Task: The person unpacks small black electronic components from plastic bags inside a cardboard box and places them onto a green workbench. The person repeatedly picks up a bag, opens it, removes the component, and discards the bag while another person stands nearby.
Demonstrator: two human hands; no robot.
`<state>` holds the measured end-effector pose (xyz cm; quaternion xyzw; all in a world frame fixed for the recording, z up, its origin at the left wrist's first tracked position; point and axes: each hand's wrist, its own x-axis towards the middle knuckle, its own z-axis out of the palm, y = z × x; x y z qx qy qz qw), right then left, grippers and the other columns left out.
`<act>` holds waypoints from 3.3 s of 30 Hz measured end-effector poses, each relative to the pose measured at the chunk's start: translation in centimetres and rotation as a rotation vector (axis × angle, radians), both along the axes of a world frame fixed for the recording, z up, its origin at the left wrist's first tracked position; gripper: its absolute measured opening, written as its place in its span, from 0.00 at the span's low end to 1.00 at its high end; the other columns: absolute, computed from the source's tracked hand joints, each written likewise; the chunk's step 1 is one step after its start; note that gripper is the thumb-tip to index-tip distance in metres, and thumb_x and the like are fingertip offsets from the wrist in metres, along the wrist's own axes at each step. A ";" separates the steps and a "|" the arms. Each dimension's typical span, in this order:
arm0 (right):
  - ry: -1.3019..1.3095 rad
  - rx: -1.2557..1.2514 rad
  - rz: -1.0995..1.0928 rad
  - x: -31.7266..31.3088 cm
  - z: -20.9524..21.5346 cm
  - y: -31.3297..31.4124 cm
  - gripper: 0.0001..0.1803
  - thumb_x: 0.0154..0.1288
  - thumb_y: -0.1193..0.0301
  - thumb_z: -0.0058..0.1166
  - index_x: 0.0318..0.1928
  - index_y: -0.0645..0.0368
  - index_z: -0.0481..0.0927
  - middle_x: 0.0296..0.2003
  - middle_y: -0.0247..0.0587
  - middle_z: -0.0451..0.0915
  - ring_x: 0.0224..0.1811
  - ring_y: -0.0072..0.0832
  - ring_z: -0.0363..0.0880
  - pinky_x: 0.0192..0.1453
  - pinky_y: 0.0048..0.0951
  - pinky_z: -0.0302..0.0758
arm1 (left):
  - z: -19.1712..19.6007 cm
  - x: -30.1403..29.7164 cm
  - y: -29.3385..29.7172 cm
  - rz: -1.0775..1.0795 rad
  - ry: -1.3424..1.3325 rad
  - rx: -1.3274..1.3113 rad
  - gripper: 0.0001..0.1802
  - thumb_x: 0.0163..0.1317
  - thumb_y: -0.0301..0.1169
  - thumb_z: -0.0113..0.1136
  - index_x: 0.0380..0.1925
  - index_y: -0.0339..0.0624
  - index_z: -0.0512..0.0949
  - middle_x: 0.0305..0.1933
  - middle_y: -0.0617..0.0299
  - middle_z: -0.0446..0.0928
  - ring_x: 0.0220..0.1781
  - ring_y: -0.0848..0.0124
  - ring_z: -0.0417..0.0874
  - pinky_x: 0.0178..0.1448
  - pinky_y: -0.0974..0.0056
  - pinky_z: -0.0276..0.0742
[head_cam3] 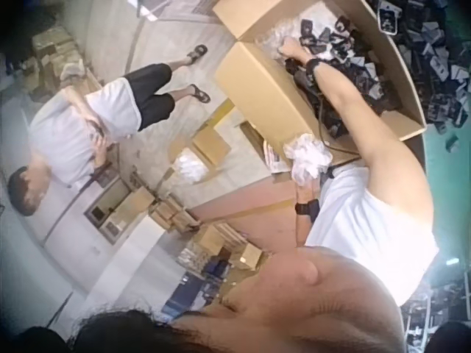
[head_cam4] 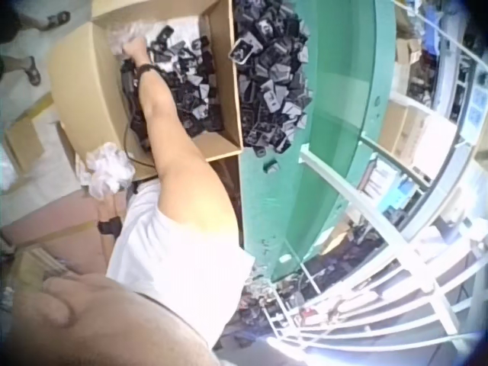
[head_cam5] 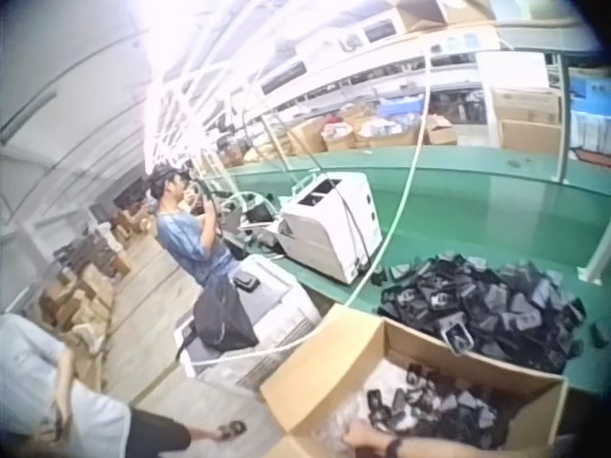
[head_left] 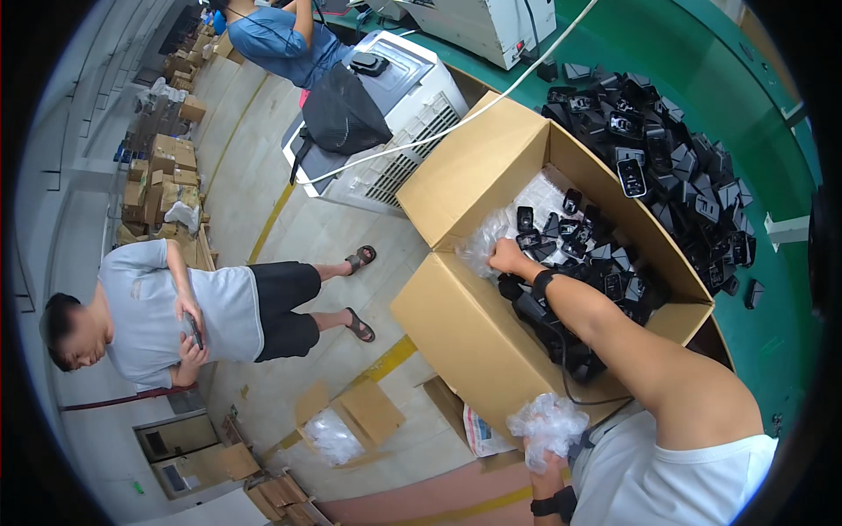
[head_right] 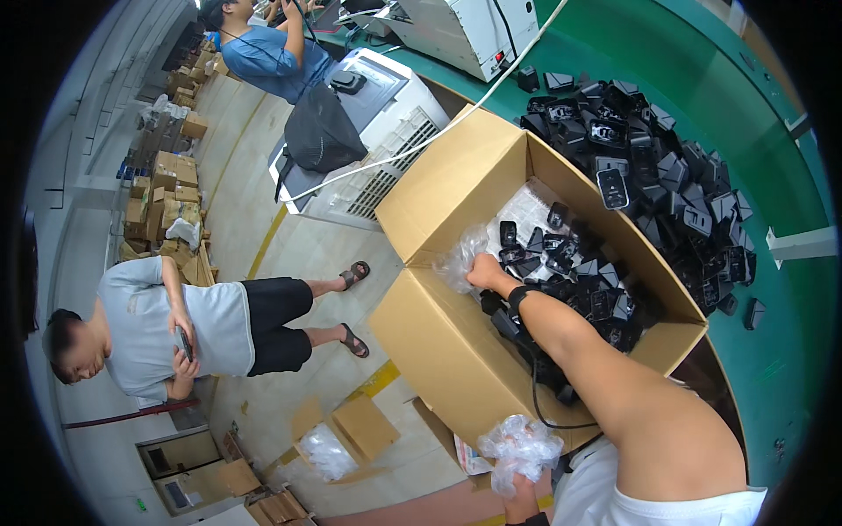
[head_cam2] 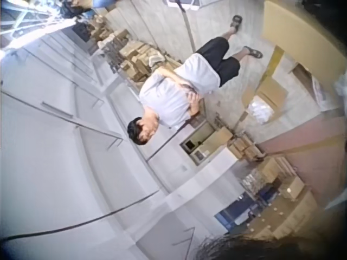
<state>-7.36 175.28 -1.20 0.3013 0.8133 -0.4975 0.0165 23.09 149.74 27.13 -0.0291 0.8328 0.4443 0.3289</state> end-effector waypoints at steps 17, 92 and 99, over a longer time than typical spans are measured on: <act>-0.076 -0.173 0.015 1.6 3.5 -2.0 0.11 0.46 0.69 0.57 0.22 0.67 0.79 0.25 0.51 0.81 0.28 0.38 0.81 0.36 0.37 0.79 | 0.2 -1.6 -1.7 -0.194 0.170 -0.198 0.32 0.60 0.33 0.53 0.63 0.33 0.56 0.58 0.46 0.69 0.58 0.53 0.72 0.61 0.59 0.66; -0.171 -0.634 1.149 33.9 14.1 13.6 0.17 0.55 0.63 0.59 0.41 0.61 0.79 0.32 0.41 0.81 0.31 0.27 0.80 0.32 0.28 0.78 | -7.8 1.8 19.8 0.062 -0.347 0.888 0.18 0.45 0.26 0.58 0.39 0.35 0.75 0.35 0.59 0.78 0.31 0.71 0.79 0.34 0.69 0.75; -0.206 -0.990 0.477 32.8 21.8 13.9 0.05 0.52 0.74 0.58 0.29 0.62 0.81 0.26 0.32 0.79 0.30 0.18 0.77 0.38 0.21 0.74 | -9.5 1.8 18.9 0.396 -0.283 0.934 0.12 0.53 0.23 0.56 0.39 0.34 0.75 0.35 0.58 0.78 0.31 0.69 0.81 0.33 0.66 0.78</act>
